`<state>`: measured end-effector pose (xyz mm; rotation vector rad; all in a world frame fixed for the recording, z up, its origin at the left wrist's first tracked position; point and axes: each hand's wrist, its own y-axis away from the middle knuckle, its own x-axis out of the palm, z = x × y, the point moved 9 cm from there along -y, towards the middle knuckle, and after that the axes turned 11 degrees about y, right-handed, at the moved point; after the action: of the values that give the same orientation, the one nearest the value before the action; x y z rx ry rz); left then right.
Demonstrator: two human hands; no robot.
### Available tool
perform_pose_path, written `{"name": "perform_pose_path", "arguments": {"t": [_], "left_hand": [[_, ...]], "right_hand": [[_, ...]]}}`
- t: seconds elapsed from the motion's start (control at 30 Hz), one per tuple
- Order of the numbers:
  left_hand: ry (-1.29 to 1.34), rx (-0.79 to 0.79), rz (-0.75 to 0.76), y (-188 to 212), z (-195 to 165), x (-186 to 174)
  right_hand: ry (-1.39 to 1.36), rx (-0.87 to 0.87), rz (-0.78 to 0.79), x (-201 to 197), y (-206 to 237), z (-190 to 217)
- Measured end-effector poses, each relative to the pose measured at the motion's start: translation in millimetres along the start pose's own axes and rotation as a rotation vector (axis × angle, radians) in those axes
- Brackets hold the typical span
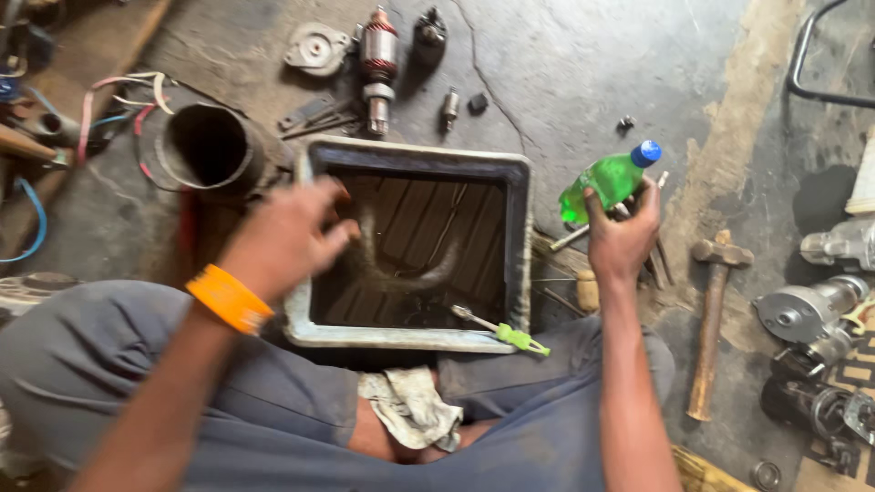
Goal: The person sits on the workshop floor with a dark liquid-filled tray and cleans small metal components, scrubbing each part with a brush and dipping it in the liquid. They pour liquid from a green plastic bottle over a part and continue scrubbing parts one at a time.
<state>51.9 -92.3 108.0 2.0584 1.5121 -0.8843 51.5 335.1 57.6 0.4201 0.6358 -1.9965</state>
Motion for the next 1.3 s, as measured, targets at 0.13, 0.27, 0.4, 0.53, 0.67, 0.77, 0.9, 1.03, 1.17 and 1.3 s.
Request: {"name": "perform_pose_path", "arguments": {"t": [0.13,0.27,0.4,0.53,0.67,0.77,0.9,1.03,1.17,1.3], "left_hand": [[-0.066,0.008,0.236,2.5,3.9,50.2],[-0.074,0.028,0.237,-9.1,5.1,73.2],[-0.092,0.039,0.257,-7.6,0.1,84.0],[-0.077,0.048,0.239,-1.9,-6.5,78.8],[-0.074,0.116,0.119,-24.0,-15.7,71.8],[-0.115,0.254,-0.030,-74.8,-21.5,70.9],[-0.301,0.386,-0.132,-178.7,-19.1,98.7],[-0.616,0.638,0.033,-249.0,-11.7,154.4],[-0.803,0.693,0.155,-267.1,9.7,182.3],[-0.928,0.593,0.294,-262.1,28.7,189.4]], "right_hand": [[0.283,-0.088,-0.042,11.2,-19.7,6.3],[0.302,-0.095,-0.028,17.8,-24.0,3.6],[0.225,-0.060,0.119,16.3,-17.5,-4.9],[0.053,-0.018,0.067,-20.1,13.6,1.7],[0.092,0.163,0.223,-34.5,71.6,22.2],[0.307,0.150,0.669,11.2,116.1,51.9],[0.573,-0.269,0.841,52.5,145.5,105.5],[0.696,-0.093,0.917,57.0,152.5,92.4],[0.657,-0.062,0.922,52.1,153.9,88.0],[0.680,-0.042,0.925,54.2,154.1,86.5]]}}
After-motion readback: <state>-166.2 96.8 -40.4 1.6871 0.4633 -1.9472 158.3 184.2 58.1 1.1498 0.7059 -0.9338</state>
